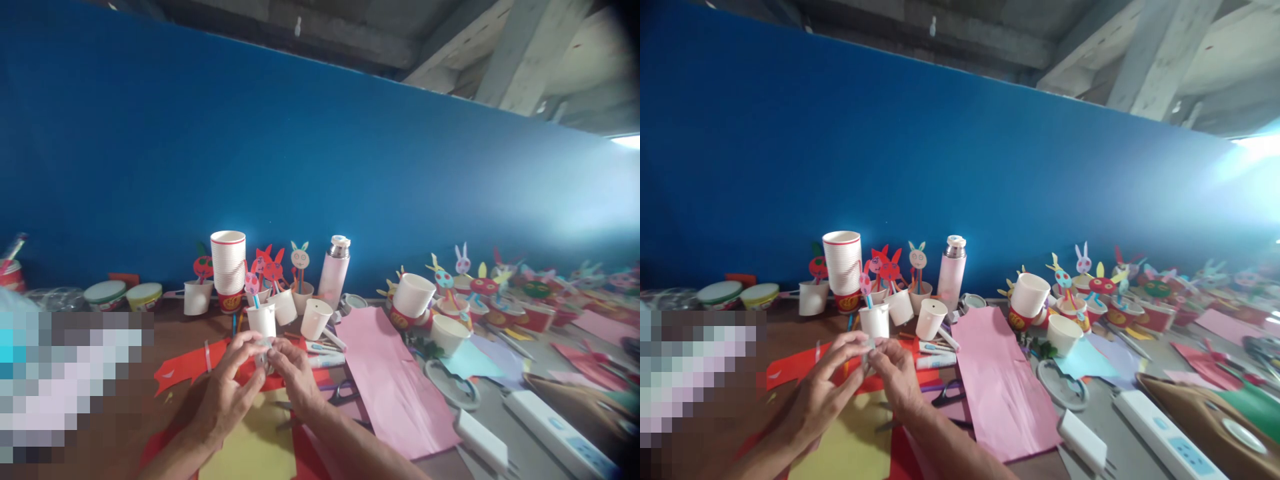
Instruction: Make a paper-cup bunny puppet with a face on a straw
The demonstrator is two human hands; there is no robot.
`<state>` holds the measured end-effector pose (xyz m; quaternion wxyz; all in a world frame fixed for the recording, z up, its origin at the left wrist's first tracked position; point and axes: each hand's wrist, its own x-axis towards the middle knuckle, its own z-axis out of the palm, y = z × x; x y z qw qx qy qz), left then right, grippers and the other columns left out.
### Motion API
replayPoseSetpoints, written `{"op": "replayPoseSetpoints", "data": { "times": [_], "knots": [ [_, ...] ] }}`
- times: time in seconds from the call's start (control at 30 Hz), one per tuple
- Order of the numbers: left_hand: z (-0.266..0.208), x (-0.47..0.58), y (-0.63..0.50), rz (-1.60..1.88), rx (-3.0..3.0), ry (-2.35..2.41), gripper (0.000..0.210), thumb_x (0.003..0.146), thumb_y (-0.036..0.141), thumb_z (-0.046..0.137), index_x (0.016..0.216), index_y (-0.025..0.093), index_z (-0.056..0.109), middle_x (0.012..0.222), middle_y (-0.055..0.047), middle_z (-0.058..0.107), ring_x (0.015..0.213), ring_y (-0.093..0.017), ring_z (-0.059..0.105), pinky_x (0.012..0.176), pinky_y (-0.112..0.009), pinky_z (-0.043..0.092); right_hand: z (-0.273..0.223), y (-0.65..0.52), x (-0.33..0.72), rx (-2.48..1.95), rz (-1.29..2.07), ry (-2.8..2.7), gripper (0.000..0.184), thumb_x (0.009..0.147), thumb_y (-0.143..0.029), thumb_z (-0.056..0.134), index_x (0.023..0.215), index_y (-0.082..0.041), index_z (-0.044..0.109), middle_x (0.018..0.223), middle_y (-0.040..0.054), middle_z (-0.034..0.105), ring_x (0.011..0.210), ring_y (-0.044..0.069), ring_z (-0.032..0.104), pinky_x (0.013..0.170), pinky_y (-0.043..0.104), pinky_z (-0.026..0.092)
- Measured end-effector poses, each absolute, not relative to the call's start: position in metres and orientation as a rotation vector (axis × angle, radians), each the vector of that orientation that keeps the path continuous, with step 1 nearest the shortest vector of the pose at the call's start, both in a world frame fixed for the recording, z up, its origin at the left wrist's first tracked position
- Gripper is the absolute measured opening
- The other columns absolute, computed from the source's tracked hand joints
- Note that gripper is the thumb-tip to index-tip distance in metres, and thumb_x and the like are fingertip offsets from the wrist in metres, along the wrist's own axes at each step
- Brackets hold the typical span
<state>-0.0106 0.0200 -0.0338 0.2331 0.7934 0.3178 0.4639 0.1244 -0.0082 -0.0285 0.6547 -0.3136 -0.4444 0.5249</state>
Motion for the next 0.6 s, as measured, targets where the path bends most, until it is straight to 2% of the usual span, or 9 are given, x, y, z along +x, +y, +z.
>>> {"op": "replayPoseSetpoints", "data": {
  "times": [0.13, 0.2, 0.37, 0.6],
  "knots": [
    [-0.037, -0.009, 0.023, 1.248, 1.991, 0.868, 0.029, 0.082, 0.026, 0.053, 0.11, 0.027, 0.046, 0.121, -0.004, 0.048, 0.114, -0.02, 0.049, 0.097, -0.035, 0.04, -0.03, -0.007, 0.125, -0.65, 1.195, -1.013, 0.021, 0.074, -0.032, 0.066, 0.065, -0.015, 0.058, 0.075, -0.0003, 0.058, 0.064, 0.011, 0.048, 0.067, 0.024, 0.039],
    [-0.036, -0.008, 0.024, 1.193, 1.881, 0.867, 0.036, 0.082, 0.028, 0.053, 0.116, 0.026, 0.042, 0.122, -0.006, 0.048, 0.114, -0.021, 0.05, 0.097, -0.036, 0.042, -0.03, -0.007, 0.125, -0.647, 1.199, -1.026, 0.02, 0.075, -0.032, 0.064, 0.066, -0.016, 0.058, 0.075, -0.0002, 0.058, 0.064, 0.011, 0.049, 0.066, 0.024, 0.039],
    [-0.033, -0.006, 0.024, 1.152, 1.854, 0.884, 0.035, 0.081, 0.033, 0.053, 0.114, 0.023, 0.045, 0.123, -0.009, 0.049, 0.116, -0.023, 0.049, 0.096, -0.038, 0.043, -0.035, -0.005, 0.128, -0.681, 1.203, -1.021, 0.014, 0.076, -0.029, 0.062, 0.078, -0.016, 0.064, 0.069, -0.0007, 0.057, 0.063, 0.012, 0.048, 0.066, 0.025, 0.039],
    [-0.035, -0.005, 0.025, 1.216, 2.097, 0.875, 0.042, 0.08, 0.027, 0.056, 0.12, 0.025, 0.043, 0.126, -0.008, 0.05, 0.118, -0.023, 0.048, 0.1, -0.04, 0.04, -0.045, 0.001, 0.13, -0.659, 1.234, -0.957, 0.009, 0.074, -0.02, 0.056, 0.078, -0.015, 0.063, 0.075, 0.0011, 0.057, 0.071, 0.014, 0.049, 0.07, 0.025, 0.039]
  ]
}}
